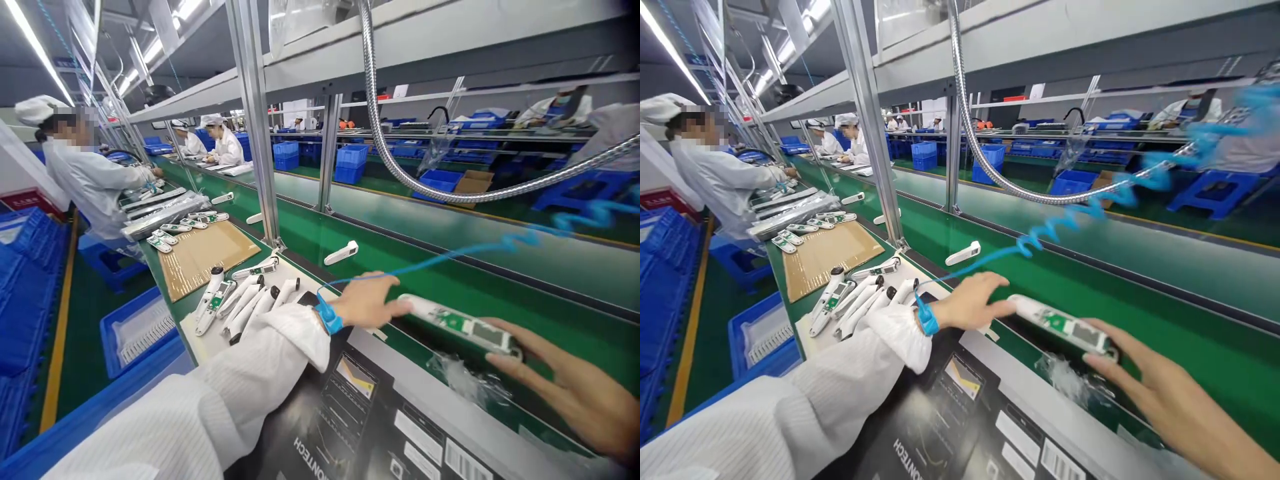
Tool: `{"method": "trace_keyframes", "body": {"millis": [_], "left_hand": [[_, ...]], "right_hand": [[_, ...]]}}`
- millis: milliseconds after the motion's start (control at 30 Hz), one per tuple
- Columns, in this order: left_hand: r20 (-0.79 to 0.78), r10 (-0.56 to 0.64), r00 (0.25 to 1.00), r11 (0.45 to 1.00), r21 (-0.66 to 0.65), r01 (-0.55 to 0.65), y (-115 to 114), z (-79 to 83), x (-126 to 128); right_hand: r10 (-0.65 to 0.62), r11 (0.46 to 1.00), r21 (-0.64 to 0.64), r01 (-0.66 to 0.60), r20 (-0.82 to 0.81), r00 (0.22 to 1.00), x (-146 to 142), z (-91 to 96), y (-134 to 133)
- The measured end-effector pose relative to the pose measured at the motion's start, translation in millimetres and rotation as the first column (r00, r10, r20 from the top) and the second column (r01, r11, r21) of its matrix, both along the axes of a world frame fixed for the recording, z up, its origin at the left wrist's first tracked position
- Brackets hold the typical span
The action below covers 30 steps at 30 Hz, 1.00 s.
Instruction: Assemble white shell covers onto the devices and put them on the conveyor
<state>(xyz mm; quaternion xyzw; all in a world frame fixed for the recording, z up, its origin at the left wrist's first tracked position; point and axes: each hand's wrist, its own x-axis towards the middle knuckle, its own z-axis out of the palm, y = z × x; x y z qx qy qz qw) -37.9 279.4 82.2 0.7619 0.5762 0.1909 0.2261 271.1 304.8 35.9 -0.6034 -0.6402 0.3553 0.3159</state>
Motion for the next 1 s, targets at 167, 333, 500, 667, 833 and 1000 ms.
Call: {"method": "trace_keyframes", "body": {"millis": [167,333,500,667,833,1000], "left_hand": [[0.479,-0.134,0.868,0.813,-0.448,0.373,-84,15.5,24],[0.337,-0.003,0.942,0.963,-0.254,0.094,-145,10.5,31],[0.227,-0.033,0.973,0.99,-0.128,0.063,-176,8.2,40],[0.471,0.258,0.843,0.92,-0.385,-0.066,-174,-18.8,43],[0.548,0.504,0.668,0.819,-0.55,-0.167,-163,-43.5,35],[0.622,0.474,0.623,0.819,-0.572,-0.052,-165,-33.8,38]], "right_hand": [[0.215,0.977,0.003,-0.215,0.011,0.976,-47,49.2,-105],[0.145,0.947,0.277,-0.162,0.079,0.986,-63,63.3,-161],[0.004,0.814,0.53,-0.239,0.406,0.914,-69,53.7,-191],[0.082,0.802,0.493,-0.337,0.468,0.88,-72,44.4,-201],[-0.085,0.961,0.277,-0.02,0.362,0.928,-59,20.1,-138],[-0.154,0.988,0.109,0.113,0.545,0.824,-46,-12.6,-77]]}}
